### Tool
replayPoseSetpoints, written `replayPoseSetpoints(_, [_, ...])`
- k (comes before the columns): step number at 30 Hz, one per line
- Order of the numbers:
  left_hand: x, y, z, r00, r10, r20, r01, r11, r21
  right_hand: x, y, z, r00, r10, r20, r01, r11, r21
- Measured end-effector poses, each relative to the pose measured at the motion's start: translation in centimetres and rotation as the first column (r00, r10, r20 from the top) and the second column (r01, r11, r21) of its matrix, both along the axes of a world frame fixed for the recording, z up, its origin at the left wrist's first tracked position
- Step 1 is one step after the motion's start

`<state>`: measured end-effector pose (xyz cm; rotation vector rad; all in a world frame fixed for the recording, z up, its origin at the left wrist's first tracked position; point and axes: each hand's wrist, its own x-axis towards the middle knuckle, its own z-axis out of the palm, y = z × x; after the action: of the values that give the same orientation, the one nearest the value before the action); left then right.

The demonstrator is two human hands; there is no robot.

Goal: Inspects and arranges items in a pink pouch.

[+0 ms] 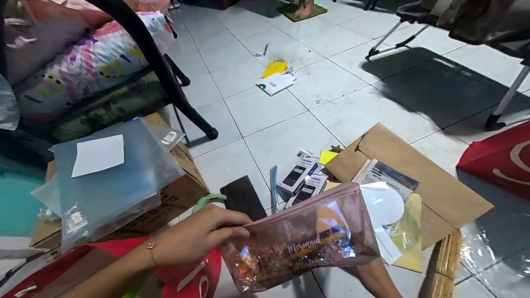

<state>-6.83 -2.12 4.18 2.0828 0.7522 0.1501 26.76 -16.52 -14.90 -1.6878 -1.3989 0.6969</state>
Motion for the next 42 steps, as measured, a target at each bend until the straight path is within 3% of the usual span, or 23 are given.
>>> replayPoseSetpoints(3, [0.1,0.0,-0.1,1.0,-0.018,-0.009,0.019,0.999,0.041,-1.3,1.3,6.7,0.893,0.144,-0.427,-0.063,0.978,0.199])
replayPoseSetpoints(9, [0.7,0.0,-0.2,0.996,-0.083,-0.027,0.085,0.994,0.065,-2.5,3.6,12.8,0.806,0.321,-0.498,-0.171,0.93,0.325])
replayPoseSetpoints(13, [0.8,-0.2,-0.5,0.999,-0.019,0.032,0.018,0.999,0.046,-3.1,3.8,13.3,0.775,0.215,-0.594,-0.072,0.964,0.255])
replayPoseSetpoints(19, [-0.6,0.1,0.0,0.977,0.182,0.116,-0.154,0.965,-0.212,-2.4,3.1,13.7,0.711,0.026,-0.703,0.1,0.985,0.137])
replayPoseSetpoints(22, [-0.5,-0.4,-0.1,0.944,0.273,0.185,-0.222,0.941,-0.254,-2.4,2.8,13.6,0.673,-0.006,-0.74,0.127,0.986,0.108])
replayPoseSetpoints(29, [1.3,-1.3,0.7,0.829,0.541,0.14,-0.43,0.777,-0.461,-3.1,3.0,13.5,0.582,-0.115,-0.805,0.171,0.985,-0.018])
replayPoseSetpoints(31, [1.4,-1.4,0.7,0.838,0.54,0.079,-0.43,0.742,-0.514,-3.3,3.0,13.5,0.576,-0.153,-0.803,0.195,0.98,-0.046])
replayPoseSetpoints(34, [1.6,-2.1,0.8,0.91,0.413,0.024,-0.322,0.743,-0.586,-3.7,3.0,13.5,0.565,-0.221,-0.795,0.237,0.966,-0.1])
replayPoseSetpoints(38, [2.6,-3.5,0.1,0.944,0.331,0.014,-0.287,0.838,-0.465,-4.1,2.9,13.4,0.545,-0.263,-0.796,0.266,0.955,-0.133])
replayPoseSetpoints(42, [2.9,-2.9,-0.1,0.939,0.345,-0.013,-0.291,0.772,-0.564,-3.9,2.6,13.9,0.569,-0.289,-0.77,0.269,0.95,-0.158])
